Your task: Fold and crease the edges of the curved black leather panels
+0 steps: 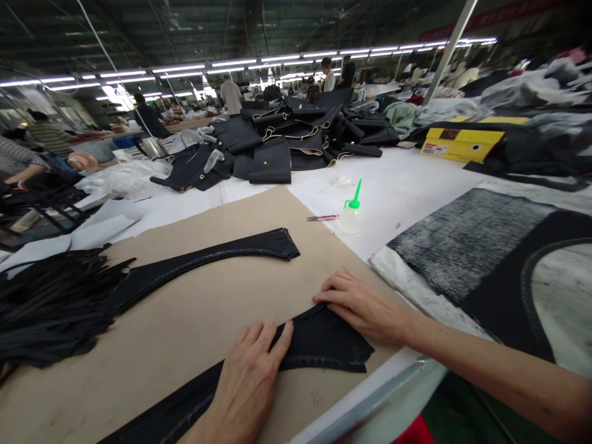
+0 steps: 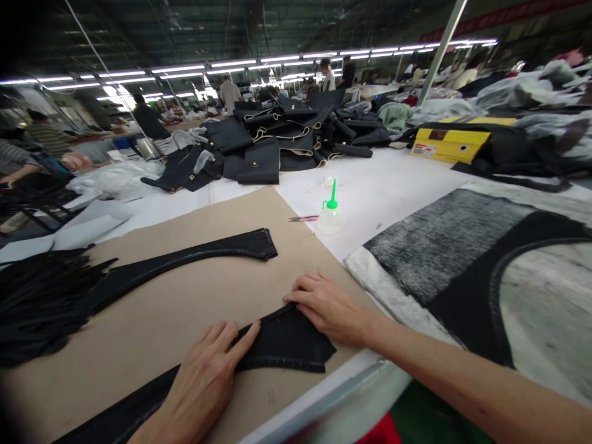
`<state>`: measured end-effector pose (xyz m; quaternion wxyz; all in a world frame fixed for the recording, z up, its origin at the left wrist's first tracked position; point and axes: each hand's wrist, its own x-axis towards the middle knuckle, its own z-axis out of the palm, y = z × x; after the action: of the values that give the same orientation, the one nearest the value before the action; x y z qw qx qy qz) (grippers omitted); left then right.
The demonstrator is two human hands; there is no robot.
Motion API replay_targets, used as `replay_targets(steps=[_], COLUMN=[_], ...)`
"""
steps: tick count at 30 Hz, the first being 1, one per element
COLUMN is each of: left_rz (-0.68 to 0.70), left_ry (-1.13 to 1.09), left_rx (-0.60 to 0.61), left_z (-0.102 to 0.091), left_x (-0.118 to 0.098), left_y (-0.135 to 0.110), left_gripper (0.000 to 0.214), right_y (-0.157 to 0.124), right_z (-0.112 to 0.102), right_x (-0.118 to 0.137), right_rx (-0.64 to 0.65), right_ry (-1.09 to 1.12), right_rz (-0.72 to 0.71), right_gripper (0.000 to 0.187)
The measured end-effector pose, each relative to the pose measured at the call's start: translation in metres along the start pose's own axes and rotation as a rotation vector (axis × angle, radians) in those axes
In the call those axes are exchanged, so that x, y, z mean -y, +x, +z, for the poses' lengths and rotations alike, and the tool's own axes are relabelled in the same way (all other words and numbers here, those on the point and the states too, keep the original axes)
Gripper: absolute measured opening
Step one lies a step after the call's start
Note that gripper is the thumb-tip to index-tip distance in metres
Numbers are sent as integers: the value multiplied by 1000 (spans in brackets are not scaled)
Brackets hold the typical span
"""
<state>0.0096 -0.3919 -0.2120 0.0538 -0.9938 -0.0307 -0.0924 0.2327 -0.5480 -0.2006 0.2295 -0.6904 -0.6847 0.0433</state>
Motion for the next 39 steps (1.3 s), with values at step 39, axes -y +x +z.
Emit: replay_targets(steps=[39], left_rz=[64], left_ry=[39], left_rx=[-64], left_z=[5], left_x=[-11], left_y=[0], left_gripper=[57], right_y=[14], right_z=[16], right_x=[30], right_rx=[-83], right_ry=[-40], right_rz=[673], right_gripper=[19])
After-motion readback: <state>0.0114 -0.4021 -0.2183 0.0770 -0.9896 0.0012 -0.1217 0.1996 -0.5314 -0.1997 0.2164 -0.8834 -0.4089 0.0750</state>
